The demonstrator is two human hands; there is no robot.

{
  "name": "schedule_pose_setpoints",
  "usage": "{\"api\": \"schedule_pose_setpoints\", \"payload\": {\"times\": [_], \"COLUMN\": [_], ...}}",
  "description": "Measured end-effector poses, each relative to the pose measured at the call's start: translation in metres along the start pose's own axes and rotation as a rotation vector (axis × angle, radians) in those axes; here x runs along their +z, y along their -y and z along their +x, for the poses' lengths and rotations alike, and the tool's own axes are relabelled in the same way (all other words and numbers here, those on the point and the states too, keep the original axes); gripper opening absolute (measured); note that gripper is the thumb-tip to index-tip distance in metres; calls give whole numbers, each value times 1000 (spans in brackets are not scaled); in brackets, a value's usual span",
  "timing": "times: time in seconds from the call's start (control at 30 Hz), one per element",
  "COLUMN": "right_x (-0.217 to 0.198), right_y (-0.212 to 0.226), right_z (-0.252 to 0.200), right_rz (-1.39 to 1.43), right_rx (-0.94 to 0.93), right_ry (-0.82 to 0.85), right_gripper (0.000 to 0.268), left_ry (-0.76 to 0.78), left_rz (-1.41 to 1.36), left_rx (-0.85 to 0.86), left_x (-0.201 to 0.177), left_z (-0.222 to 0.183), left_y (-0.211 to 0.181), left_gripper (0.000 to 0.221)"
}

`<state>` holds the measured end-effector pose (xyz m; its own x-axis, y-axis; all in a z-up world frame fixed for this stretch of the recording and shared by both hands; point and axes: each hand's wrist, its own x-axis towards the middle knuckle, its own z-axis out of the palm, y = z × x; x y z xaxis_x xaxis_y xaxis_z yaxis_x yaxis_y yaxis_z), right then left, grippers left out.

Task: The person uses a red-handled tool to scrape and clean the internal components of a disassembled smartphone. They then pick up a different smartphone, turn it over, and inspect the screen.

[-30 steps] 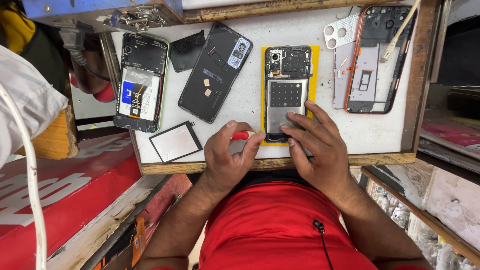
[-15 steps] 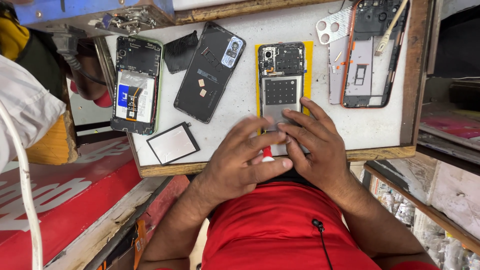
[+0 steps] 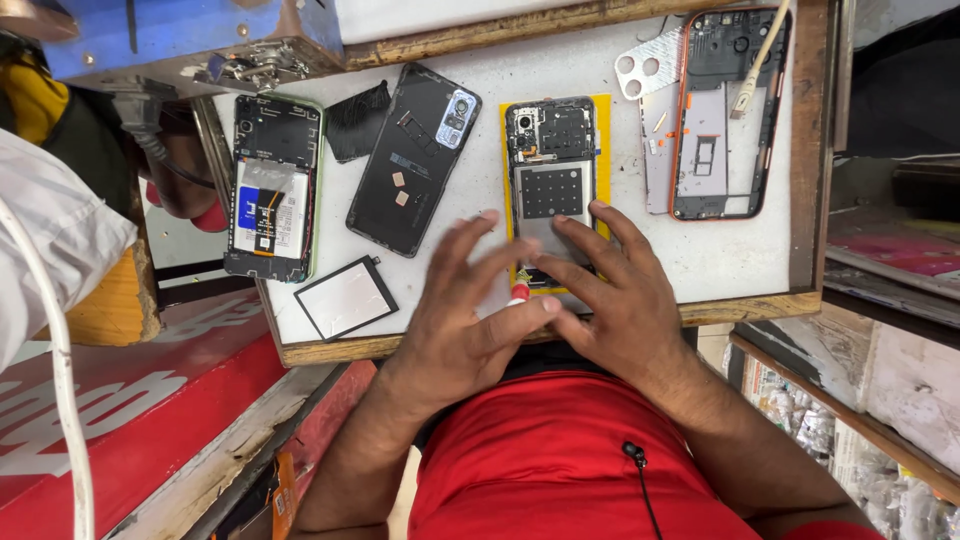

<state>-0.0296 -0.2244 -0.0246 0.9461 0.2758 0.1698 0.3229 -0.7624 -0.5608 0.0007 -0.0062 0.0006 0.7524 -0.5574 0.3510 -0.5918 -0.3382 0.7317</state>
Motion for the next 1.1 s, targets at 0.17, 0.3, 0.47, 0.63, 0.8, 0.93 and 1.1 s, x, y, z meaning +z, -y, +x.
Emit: {"api": "schedule_pose_setpoints", "payload": {"times": [0.17, 0.3, 0.47, 0.63, 0.8, 0.93, 1.1], "right_x": [3, 4, 1, 4, 3, -1, -16], "right_y": [1, 1, 0, 0, 1, 3, 18], "right_z": [-1, -2, -4, 0, -1, 2, 8], "right_rz": [-21, -37, -27, 1, 9, 9, 81], "right_rx": [19, 17, 44, 26, 38, 38, 6], "right_ry": [-7, -2, 18, -15, -4, -7, -41], "right_gripper": [48, 49, 48, 47, 46, 40, 36], "left_ry": [45, -58, 32, 32, -34, 138, -12], "left_rz": [-110, 2, -19, -163, -129, -212, -57], "left_rx": [-25, -13, 49, -19, 23, -47, 41], "left_x": [-5, 1, 3, 2, 3, -2, 4], "left_z": [3, 1, -5, -1, 2, -6, -2], "left_y": [-3, 1, 5, 5, 12, 9, 6], "left_gripper": [41, 37, 39, 38, 40, 46, 52]}}
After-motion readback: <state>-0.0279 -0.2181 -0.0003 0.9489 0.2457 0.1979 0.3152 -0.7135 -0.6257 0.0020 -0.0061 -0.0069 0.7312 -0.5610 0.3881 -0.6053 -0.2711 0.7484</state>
